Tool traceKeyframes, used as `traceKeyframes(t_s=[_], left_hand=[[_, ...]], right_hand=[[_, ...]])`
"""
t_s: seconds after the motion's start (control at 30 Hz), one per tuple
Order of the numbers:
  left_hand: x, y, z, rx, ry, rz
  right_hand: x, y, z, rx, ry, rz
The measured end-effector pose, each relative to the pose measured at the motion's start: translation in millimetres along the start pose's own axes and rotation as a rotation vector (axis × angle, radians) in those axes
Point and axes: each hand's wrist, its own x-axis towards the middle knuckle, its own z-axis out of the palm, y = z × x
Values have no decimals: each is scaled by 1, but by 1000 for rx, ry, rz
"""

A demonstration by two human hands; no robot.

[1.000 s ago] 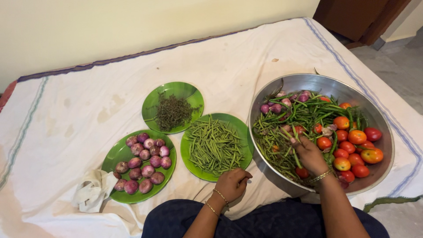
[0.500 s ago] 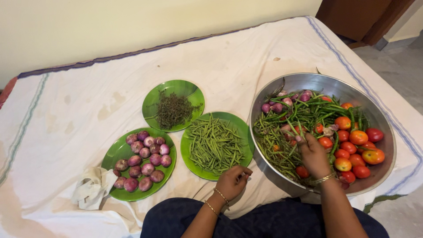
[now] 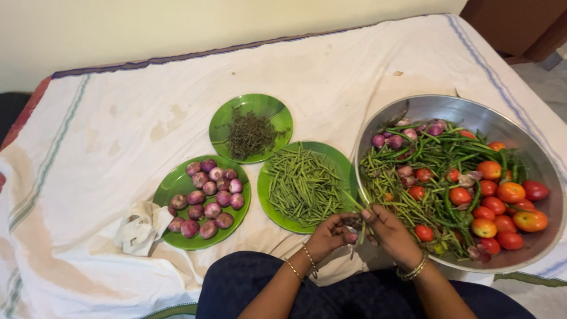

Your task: The person sits on a cloth on the floor and sorts vegetables from a large metal bowl into separate green plates. They pick green beans, small onions, and dried herbs from the mixed bowl and place them onto designated plates.

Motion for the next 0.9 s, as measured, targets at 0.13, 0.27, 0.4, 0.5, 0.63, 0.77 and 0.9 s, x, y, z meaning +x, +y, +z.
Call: traceKeyframes(t_s=[0.13, 0.27, 0.4, 0.5, 0.63, 0.77, 0.9], left_hand=[[4, -23, -11, -50, 74, 10], [5, -17, -15, -115, 259, -8], [8, -1, -20, -65, 318, 85], [9, 11, -26, -20, 358, 111], [8, 27, -32, -17, 375, 169], [0, 69, -44, -29, 530, 203], [-7, 127, -72, 66, 640, 332]], right_hand=[[3, 6, 10, 2, 14, 37], [4, -6, 1, 46, 140, 53], [-1, -22, -13, -21, 333, 64], [4, -23, -23, 8, 412, 44], [7, -7, -57, 154, 553, -3], [16, 15, -104, 335, 589, -89], [23, 32, -129, 342, 614, -136]])
